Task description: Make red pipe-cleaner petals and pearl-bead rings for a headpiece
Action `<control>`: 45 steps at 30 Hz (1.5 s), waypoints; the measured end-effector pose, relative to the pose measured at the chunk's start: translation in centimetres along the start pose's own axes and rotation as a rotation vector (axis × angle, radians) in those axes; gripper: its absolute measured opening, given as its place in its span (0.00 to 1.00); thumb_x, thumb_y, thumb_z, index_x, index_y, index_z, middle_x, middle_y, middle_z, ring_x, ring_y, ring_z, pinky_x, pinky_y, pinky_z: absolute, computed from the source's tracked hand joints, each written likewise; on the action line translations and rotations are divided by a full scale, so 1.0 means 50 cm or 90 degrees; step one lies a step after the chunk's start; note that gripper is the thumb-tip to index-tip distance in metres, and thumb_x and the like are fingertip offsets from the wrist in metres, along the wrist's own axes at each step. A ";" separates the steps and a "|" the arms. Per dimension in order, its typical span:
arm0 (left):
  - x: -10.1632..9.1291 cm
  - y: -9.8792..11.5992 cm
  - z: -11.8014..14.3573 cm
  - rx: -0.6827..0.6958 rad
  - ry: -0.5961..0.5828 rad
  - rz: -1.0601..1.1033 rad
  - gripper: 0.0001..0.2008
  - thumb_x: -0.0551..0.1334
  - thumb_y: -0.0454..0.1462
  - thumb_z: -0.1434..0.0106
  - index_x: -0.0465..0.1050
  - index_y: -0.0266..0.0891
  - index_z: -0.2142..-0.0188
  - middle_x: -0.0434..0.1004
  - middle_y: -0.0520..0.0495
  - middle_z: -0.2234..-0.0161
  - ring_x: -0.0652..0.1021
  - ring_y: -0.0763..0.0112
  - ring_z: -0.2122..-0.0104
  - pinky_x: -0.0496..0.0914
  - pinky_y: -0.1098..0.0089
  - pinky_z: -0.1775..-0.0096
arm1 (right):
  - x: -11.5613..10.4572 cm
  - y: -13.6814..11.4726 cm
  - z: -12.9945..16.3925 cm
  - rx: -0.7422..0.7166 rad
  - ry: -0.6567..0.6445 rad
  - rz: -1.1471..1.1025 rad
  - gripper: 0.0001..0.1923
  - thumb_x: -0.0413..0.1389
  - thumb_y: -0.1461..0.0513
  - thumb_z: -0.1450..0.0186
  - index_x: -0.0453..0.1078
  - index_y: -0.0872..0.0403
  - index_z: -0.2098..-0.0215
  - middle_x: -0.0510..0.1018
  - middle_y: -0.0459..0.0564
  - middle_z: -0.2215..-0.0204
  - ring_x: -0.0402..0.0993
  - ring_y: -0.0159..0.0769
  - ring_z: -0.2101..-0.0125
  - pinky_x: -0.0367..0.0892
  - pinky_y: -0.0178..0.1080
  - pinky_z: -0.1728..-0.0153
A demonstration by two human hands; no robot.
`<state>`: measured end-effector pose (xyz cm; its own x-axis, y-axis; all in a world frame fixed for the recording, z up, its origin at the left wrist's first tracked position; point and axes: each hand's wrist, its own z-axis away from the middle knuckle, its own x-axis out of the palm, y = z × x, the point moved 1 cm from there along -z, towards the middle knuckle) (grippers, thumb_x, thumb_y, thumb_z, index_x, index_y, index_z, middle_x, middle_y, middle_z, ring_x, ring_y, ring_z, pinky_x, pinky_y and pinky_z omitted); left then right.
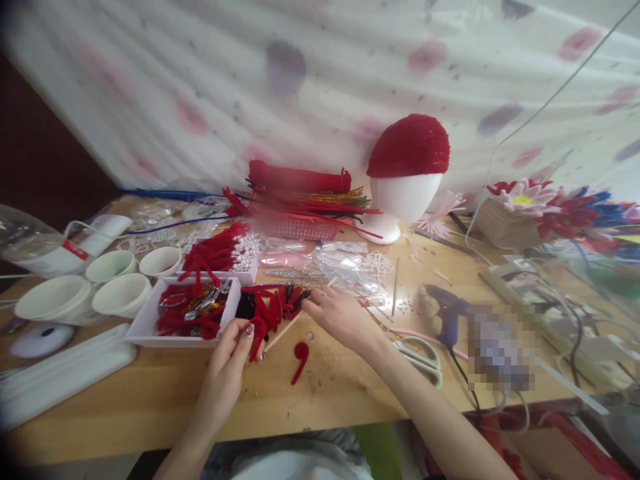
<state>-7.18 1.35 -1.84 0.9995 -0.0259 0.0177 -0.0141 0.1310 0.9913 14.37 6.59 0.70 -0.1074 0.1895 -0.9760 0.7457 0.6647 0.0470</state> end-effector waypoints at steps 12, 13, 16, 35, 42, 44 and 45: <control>0.061 0.027 0.004 0.001 -0.062 0.040 0.16 0.51 0.50 0.29 0.62 0.44 0.67 0.66 0.57 0.78 0.70 0.69 0.74 0.65 0.67 0.64 | -0.056 -0.100 0.102 0.309 0.638 -0.707 0.04 0.54 0.65 0.30 0.67 0.49 0.60 0.73 0.45 0.72 0.75 0.36 0.72 0.69 0.37 0.71; 0.072 0.028 0.007 -0.009 -0.078 0.048 0.16 0.50 0.50 0.28 0.61 0.44 0.66 0.65 0.58 0.78 0.70 0.70 0.75 0.66 0.67 0.65 | -0.049 -0.114 0.099 0.337 0.651 -0.754 0.03 0.56 0.65 0.31 0.69 0.49 0.61 0.73 0.45 0.72 0.75 0.36 0.72 0.69 0.38 0.70; 0.097 0.035 0.013 -0.023 -0.092 0.029 0.15 0.49 0.49 0.28 0.62 0.44 0.65 0.64 0.58 0.78 0.68 0.71 0.77 0.65 0.69 0.68 | -0.041 -0.123 0.101 0.412 0.719 -0.851 0.02 0.58 0.62 0.32 0.72 0.50 0.65 0.73 0.43 0.76 0.72 0.34 0.75 0.69 0.38 0.69; 0.135 0.071 0.015 0.075 -0.013 0.008 0.11 0.55 0.43 0.29 0.67 0.42 0.66 0.68 0.54 0.73 0.70 0.71 0.72 0.65 0.73 0.69 | -0.008 -0.158 0.083 0.494 0.444 -1.012 0.18 0.67 0.62 0.38 0.59 0.50 0.70 0.82 0.45 0.72 0.78 0.33 0.72 0.71 0.33 0.71; 0.131 0.068 0.014 0.045 -0.016 0.101 0.13 0.57 0.45 0.31 0.66 0.41 0.68 0.63 0.57 0.79 0.63 0.76 0.80 0.59 0.75 0.77 | -0.012 -0.161 0.084 0.522 0.438 -1.055 0.18 0.67 0.64 0.38 0.59 0.50 0.71 0.81 0.42 0.73 0.76 0.31 0.72 0.69 0.31 0.71; 0.132 0.068 0.014 0.030 -0.031 0.144 0.13 0.58 0.46 0.31 0.65 0.41 0.68 0.66 0.56 0.78 0.62 0.78 0.82 0.58 0.75 0.79 | -0.011 -0.161 0.082 0.506 0.426 -1.075 0.18 0.67 0.64 0.38 0.59 0.50 0.71 0.80 0.41 0.74 0.76 0.30 0.73 0.68 0.30 0.71; 0.134 0.067 0.014 0.019 -0.038 0.162 0.13 0.58 0.47 0.31 0.65 0.41 0.68 0.69 0.55 0.77 0.61 0.79 0.83 0.57 0.76 0.80 | -0.010 -0.162 0.079 0.491 0.424 -1.090 0.18 0.67 0.64 0.38 0.60 0.50 0.71 0.79 0.40 0.74 0.76 0.30 0.73 0.69 0.30 0.71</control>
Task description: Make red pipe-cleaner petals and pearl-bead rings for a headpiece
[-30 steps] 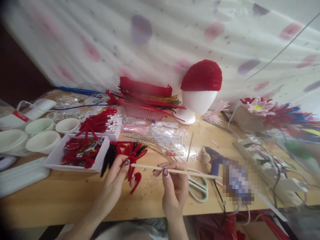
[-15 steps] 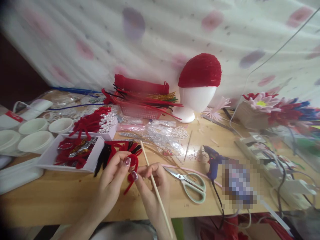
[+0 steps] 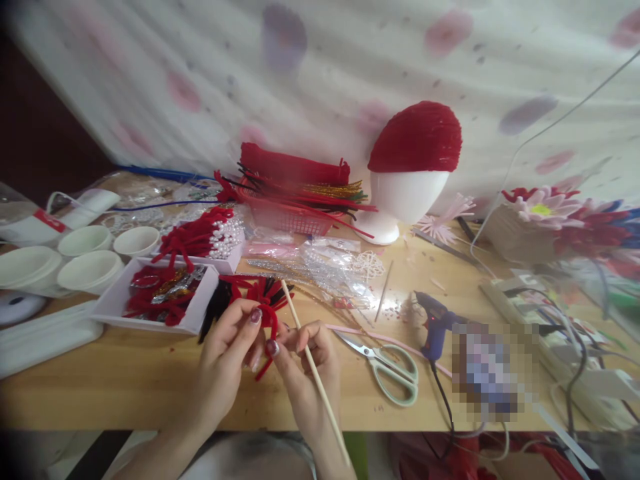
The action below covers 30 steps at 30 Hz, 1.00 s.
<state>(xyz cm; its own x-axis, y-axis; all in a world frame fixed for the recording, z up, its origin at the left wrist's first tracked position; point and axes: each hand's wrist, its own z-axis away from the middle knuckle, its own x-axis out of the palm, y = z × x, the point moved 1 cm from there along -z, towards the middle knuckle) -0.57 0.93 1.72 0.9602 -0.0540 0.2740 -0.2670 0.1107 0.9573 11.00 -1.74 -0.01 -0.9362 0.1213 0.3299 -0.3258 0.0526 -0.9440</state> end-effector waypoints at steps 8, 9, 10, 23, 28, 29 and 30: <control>0.007 -0.002 0.005 -0.080 -0.034 0.070 0.16 0.57 0.51 0.32 0.63 0.42 0.66 0.74 0.55 0.75 0.56 0.86 0.88 0.48 0.81 0.86 | 0.016 0.005 0.000 -0.021 0.032 -0.042 0.18 0.68 0.64 0.40 0.61 0.51 0.72 0.76 0.40 0.75 0.74 0.29 0.75 0.72 0.29 0.72; 0.006 -0.002 0.005 -0.085 -0.044 0.074 0.16 0.57 0.51 0.32 0.63 0.42 0.65 0.74 0.55 0.75 0.56 0.87 0.88 0.47 0.82 0.86 | 0.012 0.006 0.001 -0.017 0.029 -0.024 0.17 0.68 0.64 0.40 0.61 0.51 0.72 0.76 0.40 0.75 0.74 0.29 0.73 0.72 0.30 0.71; 0.004 -0.002 0.006 -0.091 -0.056 0.077 0.15 0.57 0.50 0.31 0.63 0.42 0.65 0.75 0.54 0.74 0.57 0.87 0.89 0.48 0.82 0.87 | 0.007 0.008 0.002 -0.014 0.028 -0.007 0.17 0.68 0.64 0.39 0.61 0.51 0.71 0.76 0.41 0.74 0.74 0.30 0.73 0.72 0.30 0.70; 0.011 0.010 0.009 -0.065 -0.069 0.054 0.16 0.58 0.51 0.33 0.63 0.41 0.66 0.81 0.48 0.66 0.63 0.87 0.90 0.54 0.80 0.88 | 0.002 0.008 0.005 0.047 0.019 -0.065 0.19 0.69 0.61 0.40 0.60 0.51 0.71 0.72 0.41 0.75 0.67 0.29 0.77 0.66 0.29 0.75; 0.002 0.005 0.001 -0.064 -0.061 0.043 0.15 0.58 0.50 0.32 0.63 0.41 0.66 0.80 0.50 0.67 0.62 0.87 0.90 0.54 0.81 0.88 | -0.010 0.000 0.008 0.059 -0.018 0.012 0.18 0.68 0.60 0.39 0.61 0.51 0.71 0.72 0.41 0.75 0.67 0.29 0.76 0.64 0.30 0.74; -0.001 0.004 0.001 -0.063 -0.063 0.036 0.15 0.57 0.50 0.31 0.63 0.41 0.66 0.80 0.50 0.68 0.63 0.87 0.90 0.54 0.81 0.87 | -0.020 -0.008 0.008 0.052 -0.033 0.060 0.17 0.68 0.60 0.39 0.62 0.52 0.72 0.72 0.41 0.75 0.67 0.29 0.76 0.64 0.31 0.74; -0.004 0.004 0.001 -0.061 -0.068 0.028 0.15 0.56 0.50 0.31 0.63 0.41 0.66 0.79 0.51 0.68 0.63 0.87 0.90 0.54 0.81 0.87 | -0.032 -0.018 0.007 0.034 -0.043 0.112 0.15 0.68 0.60 0.39 0.64 0.52 0.72 0.72 0.42 0.76 0.67 0.30 0.75 0.64 0.31 0.74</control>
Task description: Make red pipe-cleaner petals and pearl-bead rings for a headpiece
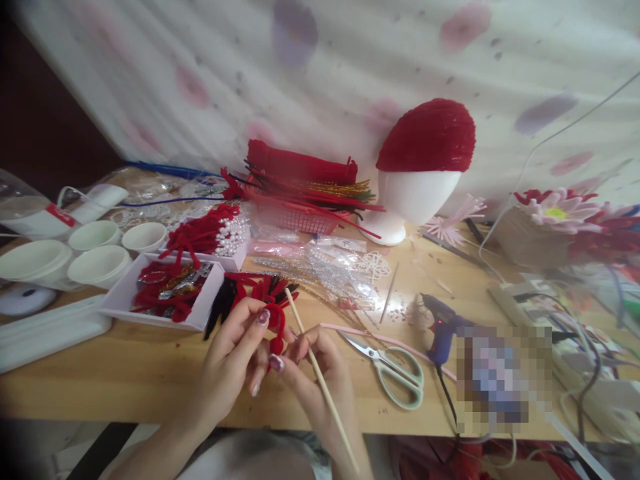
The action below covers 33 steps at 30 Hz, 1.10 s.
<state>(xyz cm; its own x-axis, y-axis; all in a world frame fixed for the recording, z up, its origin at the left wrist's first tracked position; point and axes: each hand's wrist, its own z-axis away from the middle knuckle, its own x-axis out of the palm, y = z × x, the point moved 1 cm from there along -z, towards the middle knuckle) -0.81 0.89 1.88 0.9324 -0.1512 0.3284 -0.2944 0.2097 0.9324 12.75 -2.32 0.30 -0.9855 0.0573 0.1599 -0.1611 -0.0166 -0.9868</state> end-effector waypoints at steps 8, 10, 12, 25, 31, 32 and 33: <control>-0.001 0.013 0.020 -0.031 -0.088 -0.070 0.14 0.54 0.48 0.30 0.64 0.42 0.66 0.78 0.52 0.72 0.63 0.82 0.88 0.57 0.78 0.84 | -0.067 -0.091 -0.055 -0.160 -0.051 0.322 0.07 0.59 0.58 0.31 0.74 0.51 0.67 0.75 0.46 0.72 0.70 0.35 0.70 0.62 0.36 0.70; -0.002 0.019 0.024 -0.022 -0.106 -0.103 0.14 0.54 0.48 0.30 0.65 0.43 0.66 0.76 0.53 0.73 0.63 0.80 0.87 0.60 0.77 0.83 | -0.054 -0.103 -0.071 -0.173 -0.108 0.317 0.07 0.59 0.58 0.32 0.75 0.51 0.67 0.76 0.46 0.72 0.72 0.35 0.71 0.64 0.36 0.69; -0.005 0.024 0.026 -0.012 -0.115 -0.141 0.14 0.54 0.49 0.29 0.66 0.43 0.66 0.72 0.54 0.76 0.65 0.78 0.85 0.61 0.76 0.82 | -0.042 -0.108 -0.080 -0.175 -0.145 0.309 0.08 0.60 0.58 0.32 0.76 0.52 0.68 0.76 0.46 0.74 0.72 0.35 0.73 0.65 0.36 0.71; -0.013 0.033 0.030 -0.009 -0.146 -0.191 0.15 0.53 0.48 0.29 0.68 0.43 0.66 0.61 0.58 0.81 0.66 0.74 0.84 0.60 0.73 0.80 | -0.049 -0.099 -0.081 -0.107 -0.233 0.244 0.10 0.61 0.57 0.33 0.74 0.52 0.70 0.73 0.44 0.75 0.68 0.34 0.73 0.61 0.37 0.71; -0.016 0.029 0.026 -0.006 -0.150 -0.161 0.15 0.54 0.48 0.29 0.67 0.42 0.66 0.63 0.57 0.79 0.65 0.76 0.84 0.61 0.75 0.80 | -0.047 -0.078 -0.079 -0.052 -0.183 0.156 0.10 0.63 0.56 0.34 0.74 0.52 0.71 0.72 0.44 0.76 0.67 0.35 0.74 0.61 0.37 0.72; -0.017 0.028 0.025 -0.003 -0.151 -0.160 0.15 0.53 0.48 0.29 0.66 0.42 0.66 0.62 0.58 0.80 0.65 0.77 0.84 0.61 0.75 0.80 | -0.050 -0.075 -0.078 -0.049 -0.162 0.156 0.11 0.62 0.55 0.34 0.75 0.51 0.71 0.73 0.45 0.75 0.67 0.35 0.74 0.61 0.36 0.72; -0.018 0.027 0.025 -0.001 -0.152 -0.161 0.15 0.53 0.48 0.29 0.66 0.42 0.66 0.62 0.58 0.80 0.65 0.77 0.84 0.61 0.76 0.80 | -0.053 -0.074 -0.077 -0.055 -0.136 0.163 0.11 0.62 0.54 0.33 0.75 0.51 0.71 0.74 0.45 0.75 0.67 0.35 0.73 0.61 0.36 0.71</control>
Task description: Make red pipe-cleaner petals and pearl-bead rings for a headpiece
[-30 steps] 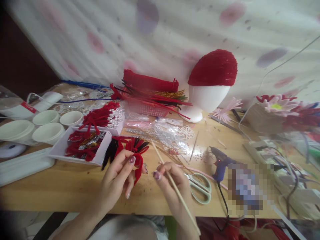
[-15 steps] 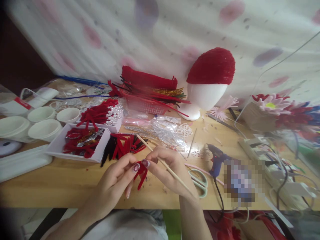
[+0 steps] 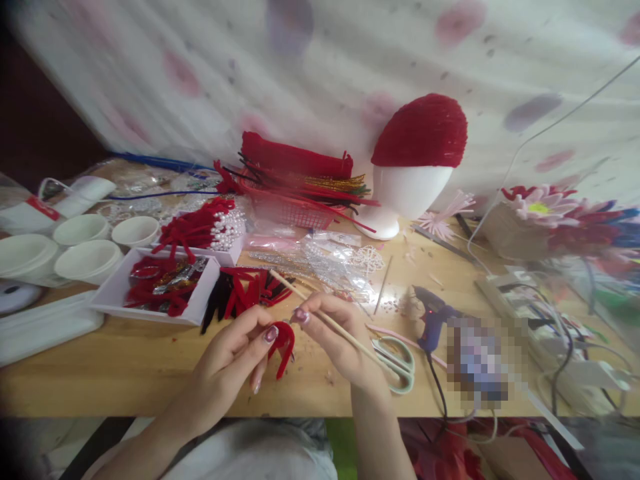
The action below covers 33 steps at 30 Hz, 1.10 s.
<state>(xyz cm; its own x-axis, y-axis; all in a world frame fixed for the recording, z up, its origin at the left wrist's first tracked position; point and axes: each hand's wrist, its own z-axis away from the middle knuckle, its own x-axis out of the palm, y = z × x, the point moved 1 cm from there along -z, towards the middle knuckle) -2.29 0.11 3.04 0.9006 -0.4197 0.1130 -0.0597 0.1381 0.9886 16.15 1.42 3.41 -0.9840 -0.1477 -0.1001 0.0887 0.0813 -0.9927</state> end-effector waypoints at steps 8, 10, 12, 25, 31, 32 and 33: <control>-0.001 -0.004 -0.002 0.002 0.012 0.032 0.15 0.55 0.48 0.29 0.67 0.41 0.66 0.68 0.55 0.75 0.65 0.77 0.81 0.60 0.75 0.78 | 0.025 0.000 0.063 -0.059 0.024 0.104 0.07 0.58 0.58 0.30 0.74 0.50 0.66 0.73 0.45 0.72 0.69 0.36 0.69 0.61 0.37 0.66; -0.001 -0.002 -0.003 0.022 0.012 0.031 0.15 0.55 0.47 0.29 0.69 0.41 0.67 0.69 0.54 0.75 0.65 0.76 0.78 0.61 0.75 0.75 | 0.039 0.004 0.074 -0.046 0.008 0.080 0.08 0.57 0.59 0.30 0.73 0.51 0.67 0.72 0.45 0.72 0.68 0.36 0.69 0.61 0.38 0.65; -0.001 0.000 -0.004 0.031 0.025 0.030 0.15 0.56 0.46 0.29 0.69 0.40 0.68 0.66 0.55 0.77 0.65 0.76 0.76 0.60 0.75 0.73 | 0.048 0.009 0.078 -0.035 0.011 0.045 0.09 0.57 0.59 0.30 0.72 0.51 0.69 0.71 0.45 0.72 0.67 0.36 0.69 0.60 0.37 0.66; -0.001 -0.025 -0.007 -0.028 0.058 0.219 0.15 0.63 0.48 0.34 0.72 0.39 0.67 0.62 0.58 0.80 0.56 0.79 0.80 0.51 0.77 0.79 | 0.062 0.020 0.078 -0.012 0.027 -0.084 0.13 0.60 0.56 0.32 0.72 0.51 0.73 0.68 0.43 0.76 0.63 0.33 0.73 0.58 0.35 0.69; 0.006 -0.030 -0.013 -0.024 0.077 0.252 0.14 0.63 0.47 0.34 0.71 0.39 0.68 0.63 0.58 0.80 0.55 0.80 0.82 0.51 0.77 0.79 | 0.077 0.025 0.074 -0.017 0.037 -0.096 0.12 0.60 0.56 0.31 0.73 0.51 0.71 0.72 0.44 0.75 0.65 0.33 0.72 0.59 0.35 0.70; 0.007 -0.030 -0.014 -0.020 0.082 0.254 0.14 0.63 0.47 0.34 0.71 0.39 0.68 0.63 0.58 0.80 0.56 0.80 0.82 0.51 0.77 0.79 | 0.081 0.025 0.073 -0.018 0.041 -0.091 0.11 0.60 0.56 0.31 0.73 0.51 0.71 0.72 0.44 0.74 0.65 0.33 0.72 0.59 0.35 0.70; 0.008 -0.031 -0.015 -0.015 0.088 0.254 0.14 0.63 0.47 0.34 0.70 0.39 0.68 0.63 0.58 0.80 0.56 0.80 0.82 0.52 0.77 0.79 | 0.085 0.025 0.071 -0.019 0.044 -0.085 0.11 0.60 0.56 0.31 0.73 0.51 0.71 0.72 0.44 0.74 0.66 0.33 0.73 0.59 0.35 0.70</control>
<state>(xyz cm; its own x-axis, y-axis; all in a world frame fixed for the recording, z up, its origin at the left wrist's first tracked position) -1.51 0.38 1.46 0.8580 -0.2053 0.4709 -0.4074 0.2866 0.8671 12.65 -2.63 1.53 -0.9951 -0.0913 0.0385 -0.0471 0.0943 -0.9944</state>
